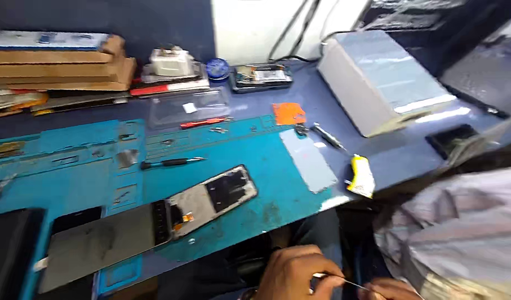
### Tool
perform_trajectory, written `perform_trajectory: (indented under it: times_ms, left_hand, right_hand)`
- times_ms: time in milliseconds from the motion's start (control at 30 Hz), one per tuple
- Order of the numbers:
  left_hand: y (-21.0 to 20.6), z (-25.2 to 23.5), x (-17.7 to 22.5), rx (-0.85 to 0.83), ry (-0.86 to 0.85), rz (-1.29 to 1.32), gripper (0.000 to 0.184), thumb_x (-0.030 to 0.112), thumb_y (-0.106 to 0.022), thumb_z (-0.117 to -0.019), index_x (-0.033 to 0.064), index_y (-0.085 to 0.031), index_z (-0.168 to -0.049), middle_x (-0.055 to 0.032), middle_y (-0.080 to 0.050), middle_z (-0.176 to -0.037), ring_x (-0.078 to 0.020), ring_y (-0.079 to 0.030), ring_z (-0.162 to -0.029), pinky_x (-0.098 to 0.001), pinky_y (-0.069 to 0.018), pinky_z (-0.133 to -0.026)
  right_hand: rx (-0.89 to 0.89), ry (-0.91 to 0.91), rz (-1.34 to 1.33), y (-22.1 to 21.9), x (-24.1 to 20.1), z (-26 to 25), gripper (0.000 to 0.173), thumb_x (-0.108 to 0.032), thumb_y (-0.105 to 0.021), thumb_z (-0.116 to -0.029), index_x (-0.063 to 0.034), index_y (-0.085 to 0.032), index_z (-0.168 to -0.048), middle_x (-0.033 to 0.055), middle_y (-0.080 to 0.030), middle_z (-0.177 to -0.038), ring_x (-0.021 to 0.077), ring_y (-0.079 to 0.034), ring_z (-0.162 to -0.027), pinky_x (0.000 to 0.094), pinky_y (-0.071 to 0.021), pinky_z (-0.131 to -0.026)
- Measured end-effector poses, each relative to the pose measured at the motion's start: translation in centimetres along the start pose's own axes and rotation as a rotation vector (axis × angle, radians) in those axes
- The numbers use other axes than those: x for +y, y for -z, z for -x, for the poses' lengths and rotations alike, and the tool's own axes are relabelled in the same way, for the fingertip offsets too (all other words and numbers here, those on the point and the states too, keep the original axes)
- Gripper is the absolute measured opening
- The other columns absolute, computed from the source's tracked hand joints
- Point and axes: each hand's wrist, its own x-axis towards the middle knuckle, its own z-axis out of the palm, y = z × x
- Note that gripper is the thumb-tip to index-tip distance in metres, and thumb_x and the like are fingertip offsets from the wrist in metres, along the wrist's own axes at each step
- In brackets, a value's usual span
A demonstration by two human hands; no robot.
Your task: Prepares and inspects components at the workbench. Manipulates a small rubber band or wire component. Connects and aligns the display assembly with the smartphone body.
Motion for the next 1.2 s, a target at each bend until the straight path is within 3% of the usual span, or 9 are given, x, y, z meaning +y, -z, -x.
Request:
perform_trajectory:
  times_ms: [67,167,333,767,1200]
  left_hand:
    - [0.2,0.1,-0.5,-0.027,0.011,0.002,0.011,0.018,-0.072,-0.0946,0.0105,-0.079,-0.095,-0.0009,-0.071,-0.085,-0.0063,-0.067,-0.076,-0.0243,-0.0575,-0.066]
    - [0.5,0.1,-0.5,-0.049,0.05,0.017,0.011,0.019,-0.072,-0.0941,0.0112,-0.079,-0.094,0.0007,-0.07,-0.084,-0.0032,-0.062,-0.07,-0.0194,-0.0527,-0.058]
    - [0.7,-0.2,-0.5,-0.081,0.079,-0.002,0.012,0.021,-0.071,-0.0943,0.0123,-0.078,-0.093,0.0027,-0.069,-0.083,-0.0013,-0.06,-0.067,-0.0171,-0.0492,-0.055]
    - [0.6,-0.6,-0.1,-0.1,0.097,-0.033,0.009,0.017,-0.072,-0.0924,0.0104,-0.078,-0.092,0.0024,-0.069,-0.083,-0.0006,-0.06,-0.068,-0.0159,-0.0489,-0.055]
    - [0.8,-0.6,-0.1,-0.086,0.094,-0.033,0.01,0.018,-0.072,-0.0924,0.0112,-0.078,-0.092,0.0031,-0.068,-0.082,-0.0003,-0.061,-0.068,-0.015,-0.0493,-0.055]
  right_hand:
    - [0.037,-0.006,0.016,-0.4,-0.4,0.3,0.013,-0.014,-0.071,-0.0974,-0.0211,-0.077,-0.107,-0.0055,-0.072,-0.103,0.0083,-0.07,-0.088,0.0255,-0.0617,-0.078]
    - [0.073,0.009,0.03,-0.9,-0.6,0.4,0.008,-0.015,-0.071,-0.0974,-0.0174,-0.076,-0.104,-0.0023,-0.072,-0.1,0.0093,-0.071,-0.088,0.0254,-0.0622,-0.077]
    - [0.12,0.019,0.012,-1.4,0.0,0.7,0.007,-0.017,-0.07,-0.0984,-0.013,-0.074,-0.102,0.0019,-0.071,-0.099,0.011,-0.071,-0.087,0.0255,-0.0623,-0.077]
    - [0.162,0.033,-0.028,-1.6,0.7,0.9,0.008,-0.015,-0.069,-0.0989,-0.008,-0.072,-0.101,0.0056,-0.07,-0.096,0.0133,-0.07,-0.084,0.0281,-0.0628,-0.077]
    - [0.169,0.028,-0.047,-1.9,0.9,0.8,0.009,-0.019,-0.069,-0.0994,-0.0108,-0.073,-0.102,0.0038,-0.069,-0.098,0.0119,-0.07,-0.086,0.0262,-0.0624,-0.076]
